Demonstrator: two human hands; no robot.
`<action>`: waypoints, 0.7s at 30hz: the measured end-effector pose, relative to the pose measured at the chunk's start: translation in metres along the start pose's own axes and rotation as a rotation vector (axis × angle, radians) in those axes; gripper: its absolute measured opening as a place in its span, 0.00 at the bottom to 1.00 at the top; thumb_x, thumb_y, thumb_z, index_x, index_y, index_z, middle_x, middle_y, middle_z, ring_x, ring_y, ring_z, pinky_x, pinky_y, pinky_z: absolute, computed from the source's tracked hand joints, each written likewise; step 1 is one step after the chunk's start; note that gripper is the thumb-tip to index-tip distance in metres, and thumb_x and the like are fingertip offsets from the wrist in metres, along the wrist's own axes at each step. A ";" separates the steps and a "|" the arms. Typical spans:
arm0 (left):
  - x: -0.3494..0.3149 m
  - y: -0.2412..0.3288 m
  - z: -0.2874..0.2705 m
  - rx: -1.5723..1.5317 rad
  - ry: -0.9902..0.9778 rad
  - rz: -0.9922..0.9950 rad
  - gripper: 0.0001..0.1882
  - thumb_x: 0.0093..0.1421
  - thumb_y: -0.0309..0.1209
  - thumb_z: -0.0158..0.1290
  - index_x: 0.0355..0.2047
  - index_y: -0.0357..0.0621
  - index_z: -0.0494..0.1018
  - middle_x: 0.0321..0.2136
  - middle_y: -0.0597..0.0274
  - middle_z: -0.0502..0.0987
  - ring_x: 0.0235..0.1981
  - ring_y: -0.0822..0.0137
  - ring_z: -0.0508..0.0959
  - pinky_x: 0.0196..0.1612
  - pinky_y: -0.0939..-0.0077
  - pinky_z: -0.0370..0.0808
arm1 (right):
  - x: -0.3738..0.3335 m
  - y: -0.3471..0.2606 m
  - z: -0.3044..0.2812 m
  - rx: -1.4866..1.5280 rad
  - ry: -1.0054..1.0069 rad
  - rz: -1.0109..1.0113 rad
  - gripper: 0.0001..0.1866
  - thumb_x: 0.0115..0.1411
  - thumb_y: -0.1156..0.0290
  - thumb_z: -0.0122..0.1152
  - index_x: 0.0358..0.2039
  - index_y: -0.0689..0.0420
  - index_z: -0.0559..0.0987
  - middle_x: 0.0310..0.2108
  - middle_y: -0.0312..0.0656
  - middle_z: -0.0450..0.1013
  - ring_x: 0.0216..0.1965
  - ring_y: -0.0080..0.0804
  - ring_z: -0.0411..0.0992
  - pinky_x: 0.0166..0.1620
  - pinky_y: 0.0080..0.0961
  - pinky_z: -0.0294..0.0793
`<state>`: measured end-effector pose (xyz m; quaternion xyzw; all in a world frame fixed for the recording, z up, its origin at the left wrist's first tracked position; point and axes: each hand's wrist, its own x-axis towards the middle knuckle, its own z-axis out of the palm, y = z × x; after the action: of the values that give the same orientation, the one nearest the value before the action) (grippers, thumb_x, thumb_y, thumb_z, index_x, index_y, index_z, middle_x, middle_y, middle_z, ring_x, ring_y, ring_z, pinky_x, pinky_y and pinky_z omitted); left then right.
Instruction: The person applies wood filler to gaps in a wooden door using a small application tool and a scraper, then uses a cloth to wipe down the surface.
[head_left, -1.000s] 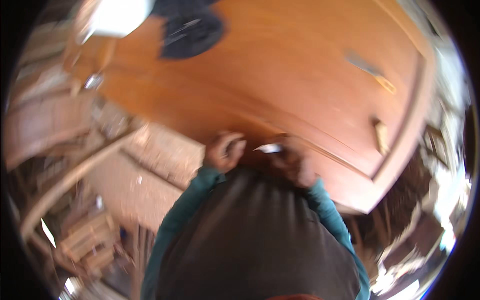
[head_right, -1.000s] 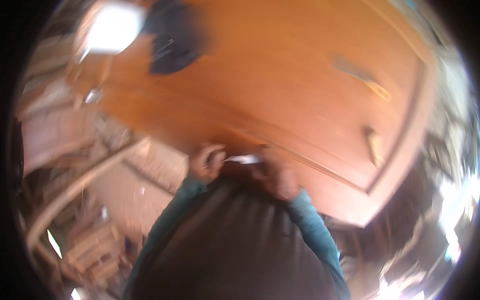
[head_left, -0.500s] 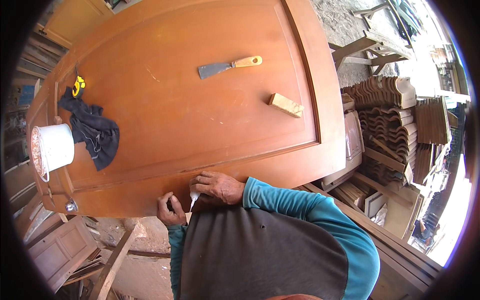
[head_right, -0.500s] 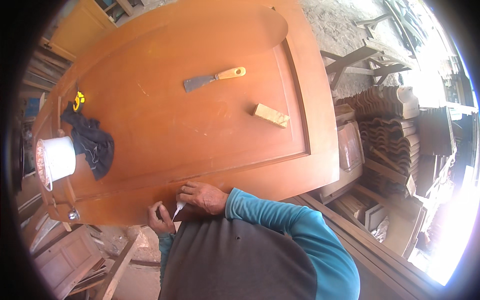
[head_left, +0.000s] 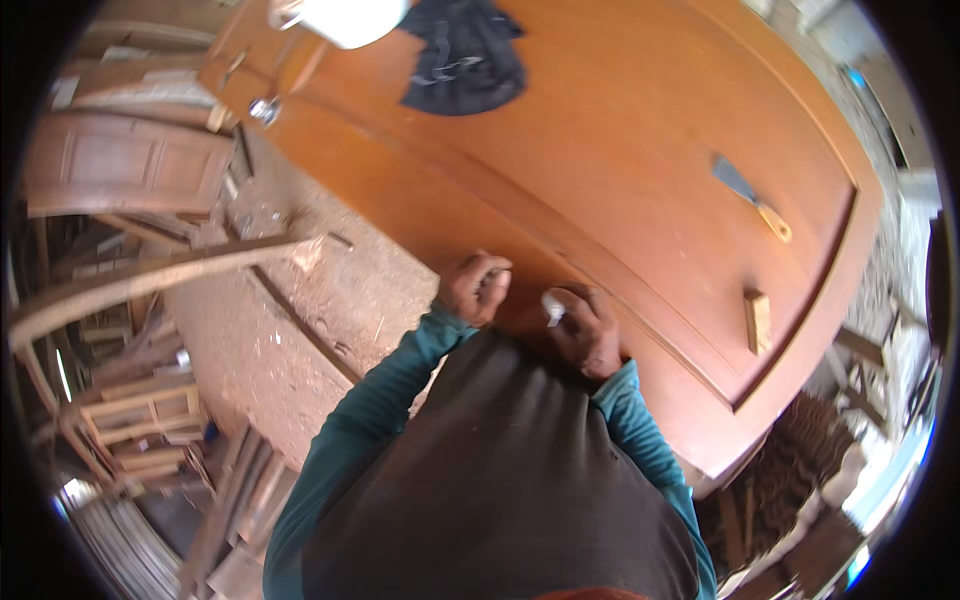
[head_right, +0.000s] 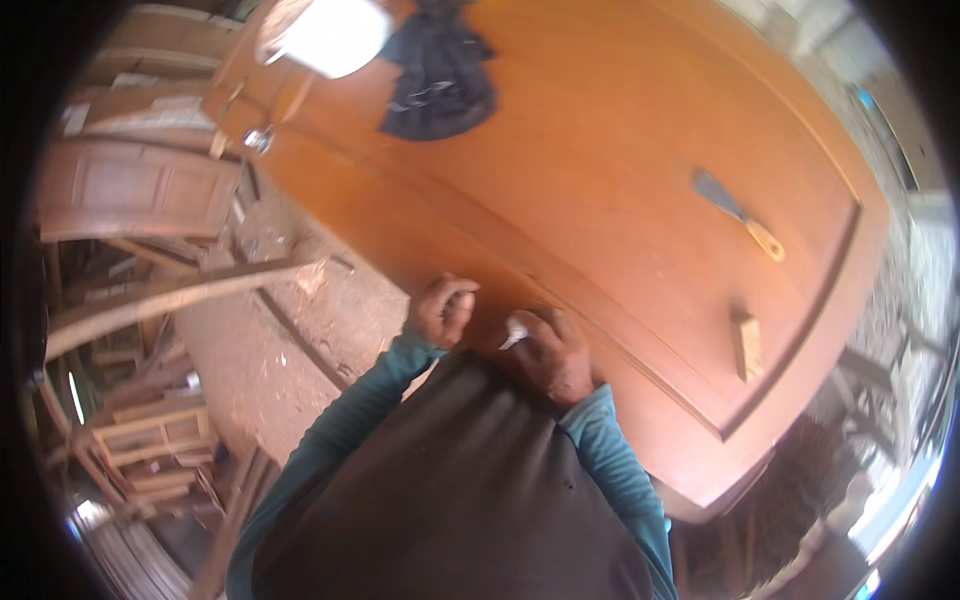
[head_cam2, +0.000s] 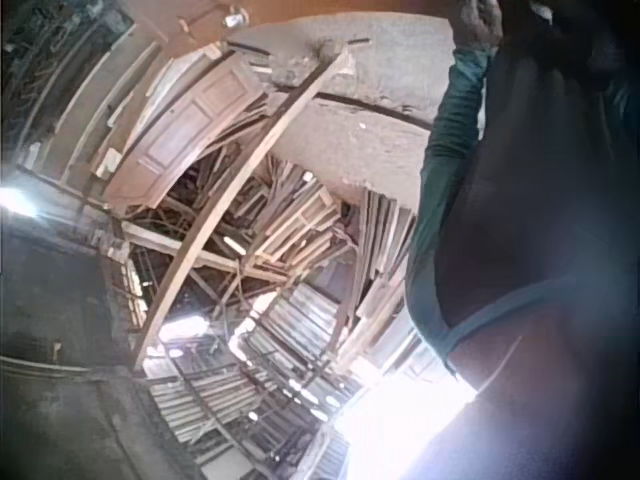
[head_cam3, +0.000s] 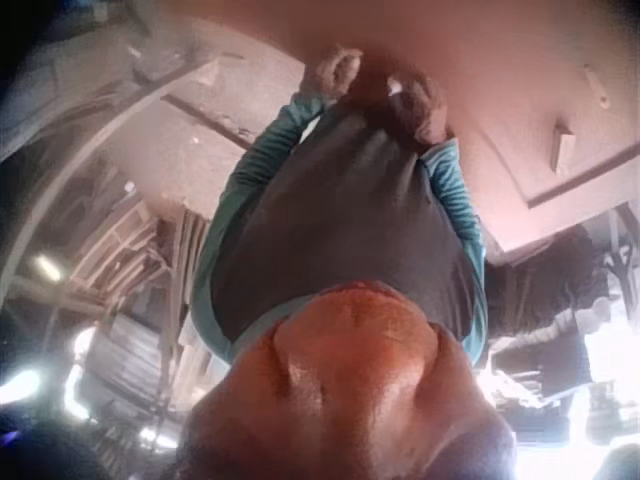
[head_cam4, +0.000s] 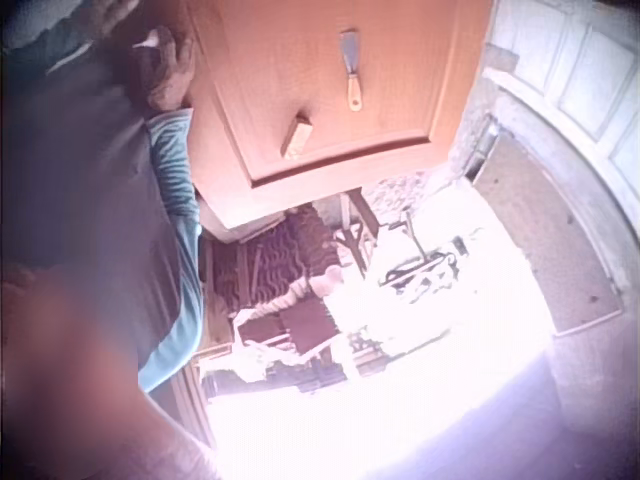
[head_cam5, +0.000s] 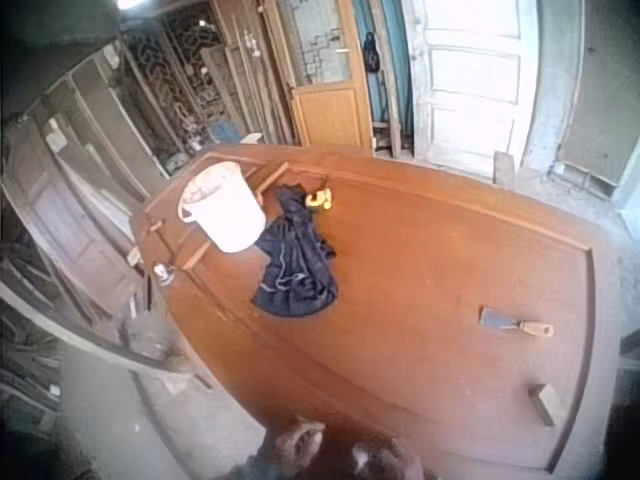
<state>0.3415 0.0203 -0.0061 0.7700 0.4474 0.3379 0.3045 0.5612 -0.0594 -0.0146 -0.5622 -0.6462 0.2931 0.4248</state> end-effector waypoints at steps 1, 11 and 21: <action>-0.009 -0.006 -0.003 -0.034 -0.022 -0.053 0.07 0.62 0.29 0.57 0.39 0.40 0.77 0.26 0.59 0.77 0.22 0.66 0.76 0.27 0.72 0.74 | 0.000 -0.004 0.005 -0.004 0.019 0.002 0.18 0.54 0.73 0.69 0.47 0.55 0.80 0.45 0.47 0.77 0.44 0.51 0.77 0.47 0.42 0.78; -0.039 -0.001 -0.045 -0.297 -0.031 -0.010 0.22 0.62 0.31 0.57 0.56 0.38 0.72 0.47 0.46 0.78 0.48 0.53 0.79 0.50 0.64 0.75 | 0.022 -0.053 0.069 0.116 -0.218 0.242 0.19 0.54 0.76 0.67 0.48 0.58 0.78 0.40 0.49 0.78 0.42 0.48 0.78 0.45 0.37 0.78; -0.092 -0.079 -0.110 -0.245 0.031 -0.229 0.13 0.68 0.27 0.52 0.50 0.35 0.74 0.38 0.57 0.81 0.38 0.70 0.81 0.42 0.76 0.79 | 0.045 -0.099 0.130 0.062 -0.312 0.034 0.20 0.57 0.70 0.67 0.50 0.59 0.77 0.47 0.51 0.75 0.45 0.51 0.77 0.47 0.39 0.78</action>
<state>0.1822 -0.0106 -0.0251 0.6659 0.4922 0.3648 0.4257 0.3999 -0.0219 0.0192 -0.5073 -0.6854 0.4038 0.3313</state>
